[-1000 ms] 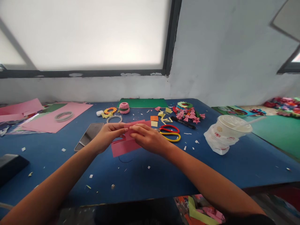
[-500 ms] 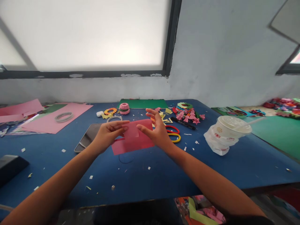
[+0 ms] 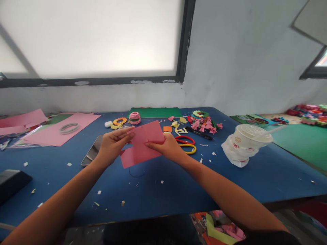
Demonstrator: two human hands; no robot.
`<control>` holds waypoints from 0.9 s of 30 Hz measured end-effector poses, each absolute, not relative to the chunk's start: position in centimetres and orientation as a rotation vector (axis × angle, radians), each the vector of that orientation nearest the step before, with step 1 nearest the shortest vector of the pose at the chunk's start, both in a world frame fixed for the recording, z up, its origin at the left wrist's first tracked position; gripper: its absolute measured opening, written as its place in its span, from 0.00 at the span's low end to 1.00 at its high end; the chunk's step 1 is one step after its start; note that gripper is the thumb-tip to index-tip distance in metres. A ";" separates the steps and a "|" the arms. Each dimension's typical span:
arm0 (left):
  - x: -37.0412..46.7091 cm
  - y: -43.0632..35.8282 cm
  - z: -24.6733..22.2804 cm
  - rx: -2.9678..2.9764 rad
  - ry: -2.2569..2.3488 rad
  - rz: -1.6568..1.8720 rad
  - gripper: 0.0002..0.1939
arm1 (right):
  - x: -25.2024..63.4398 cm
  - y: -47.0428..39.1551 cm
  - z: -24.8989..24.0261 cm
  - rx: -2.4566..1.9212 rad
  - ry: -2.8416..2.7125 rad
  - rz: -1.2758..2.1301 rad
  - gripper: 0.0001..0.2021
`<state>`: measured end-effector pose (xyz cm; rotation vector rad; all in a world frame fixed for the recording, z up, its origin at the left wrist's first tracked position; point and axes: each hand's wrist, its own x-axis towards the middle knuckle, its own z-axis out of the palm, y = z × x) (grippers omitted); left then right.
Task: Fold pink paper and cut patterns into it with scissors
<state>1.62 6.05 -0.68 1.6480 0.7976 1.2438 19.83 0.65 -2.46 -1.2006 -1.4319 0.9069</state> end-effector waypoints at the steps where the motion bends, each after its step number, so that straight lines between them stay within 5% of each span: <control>1: 1.6 6.1 -0.7 1.653 0.797 1.231 0.16 | 19.9 0.7 -2.4 -1.203 -1.448 0.909 0.20; 21: 1.6 6.2 -0.8 1.681 0.767 1.175 0.17 | 20.1 0.7 -2.5 -1.176 -1.459 0.947 0.20; 27: 1.3 6.5 -0.7 1.828 0.750 1.095 0.19 | 21.0 0.6 -1.7 -1.330 -1.768 0.657 0.14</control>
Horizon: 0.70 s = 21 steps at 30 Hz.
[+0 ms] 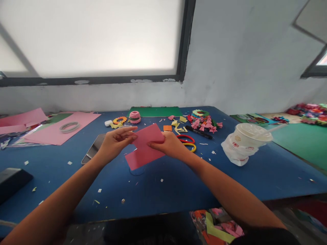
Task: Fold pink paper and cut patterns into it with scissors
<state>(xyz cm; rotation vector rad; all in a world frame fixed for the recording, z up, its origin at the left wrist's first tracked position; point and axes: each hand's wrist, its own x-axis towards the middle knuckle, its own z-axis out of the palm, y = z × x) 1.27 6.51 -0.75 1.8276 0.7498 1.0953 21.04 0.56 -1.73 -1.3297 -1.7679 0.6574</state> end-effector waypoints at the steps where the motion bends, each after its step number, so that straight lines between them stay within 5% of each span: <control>1: 1.2 6.6 -0.8 1.897 0.755 1.052 0.19 | 21.3 0.6 -1.3 -1.357 -1.885 0.572 0.12; 7: 1.1 6.5 -1.3 2.089 0.579 0.683 0.12 | 21.2 1.0 3.1 -1.451 -2.547 0.343 0.06; 13: 2.3 5.4 -2.7 1.838 0.600 0.725 0.12 | 18.3 0.7 7.3 -1.519 -2.744 0.135 0.10; 21: 2.8 5.2 -4.5 1.684 0.607 0.663 0.09 | 17.5 0.8 6.3 -1.650 -2.811 0.043 0.07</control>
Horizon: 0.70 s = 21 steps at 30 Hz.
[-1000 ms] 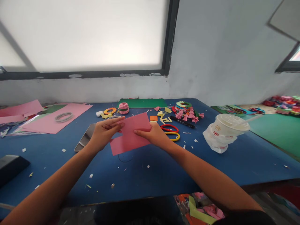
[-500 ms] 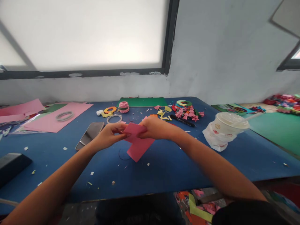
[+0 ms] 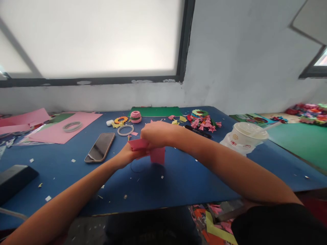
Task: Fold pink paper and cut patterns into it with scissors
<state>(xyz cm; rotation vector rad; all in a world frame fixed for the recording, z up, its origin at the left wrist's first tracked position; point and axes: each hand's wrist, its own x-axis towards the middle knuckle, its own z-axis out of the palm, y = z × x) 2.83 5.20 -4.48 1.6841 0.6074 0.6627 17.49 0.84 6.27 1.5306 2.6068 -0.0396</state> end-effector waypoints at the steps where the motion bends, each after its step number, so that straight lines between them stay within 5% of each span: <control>1: 2.8 5.3 -4.6 1.667 0.600 0.642 0.10 | 17.7 0.9 6.0 1.523 2.618 -0.044 0.07; 21: 1.5 8.1 -3.5 1.663 0.839 0.573 0.16 | 25.4 4.8 2.0 1.821 2.882 -0.943 0.11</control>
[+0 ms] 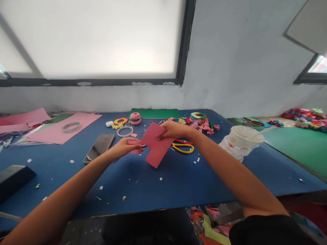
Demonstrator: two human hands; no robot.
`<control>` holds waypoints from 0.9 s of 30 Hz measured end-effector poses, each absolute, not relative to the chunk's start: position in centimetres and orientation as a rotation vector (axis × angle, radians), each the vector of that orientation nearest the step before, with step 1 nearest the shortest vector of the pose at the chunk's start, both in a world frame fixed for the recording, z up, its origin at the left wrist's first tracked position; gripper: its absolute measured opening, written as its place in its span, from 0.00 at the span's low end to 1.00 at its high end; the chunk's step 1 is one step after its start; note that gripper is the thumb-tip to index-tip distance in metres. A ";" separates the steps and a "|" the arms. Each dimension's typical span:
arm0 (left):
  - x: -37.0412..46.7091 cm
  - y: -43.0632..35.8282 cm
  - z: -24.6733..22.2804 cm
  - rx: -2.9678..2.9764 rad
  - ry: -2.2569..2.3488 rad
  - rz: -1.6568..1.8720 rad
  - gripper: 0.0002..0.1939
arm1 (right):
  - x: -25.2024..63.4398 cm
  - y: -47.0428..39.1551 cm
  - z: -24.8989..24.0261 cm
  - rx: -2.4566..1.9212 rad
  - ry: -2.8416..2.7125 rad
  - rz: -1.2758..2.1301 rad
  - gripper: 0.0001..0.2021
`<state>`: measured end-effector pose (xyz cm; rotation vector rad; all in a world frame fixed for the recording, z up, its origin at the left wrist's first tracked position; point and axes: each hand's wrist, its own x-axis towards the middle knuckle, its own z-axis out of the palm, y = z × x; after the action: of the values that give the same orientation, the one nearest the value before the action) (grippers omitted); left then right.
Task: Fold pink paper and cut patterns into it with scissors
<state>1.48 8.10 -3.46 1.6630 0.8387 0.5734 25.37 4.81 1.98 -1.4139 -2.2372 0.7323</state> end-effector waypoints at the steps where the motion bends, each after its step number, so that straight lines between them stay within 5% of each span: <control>1: 1.3 8.4 -3.4 1.671 0.890 0.631 0.19 | 25.7 4.9 1.4 -1.406 -2.194 0.717 0.12; 5: 1.0 8.9 -3.0 1.717 0.957 0.910 0.30 | 25.6 4.2 -0.4 -1.216 -1.975 0.548 0.12; 9: 1.1 8.0 -2.3 1.678 0.630 0.740 0.36 | 24.6 2.8 -1.6 -1.080 -1.785 0.223 0.09; 14: 1.9 6.9 -2.7 1.585 0.557 0.633 0.41 | 24.1 1.9 -2.9 -1.073 -1.691 0.334 0.11; 19: 2.1 7.2 -3.2 1.503 0.582 0.715 0.33 | 23.6 1.9 -3.9 -1.068 -1.631 0.311 0.14; 24: 2.0 7.6 -3.2 1.592 0.647 0.875 0.19 | 23.0 2.3 -4.5 -1.011 -1.288 0.526 0.44; 27: 1.9 7.7 -3.2 1.678 0.704 0.887 0.15 | 23.1 2.5 -4.7 -0.986 -1.240 0.902 0.40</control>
<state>1.92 7.67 -3.21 1.6781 0.7043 0.8867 23.08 2.52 -4.72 -0.9861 -1.2398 0.9017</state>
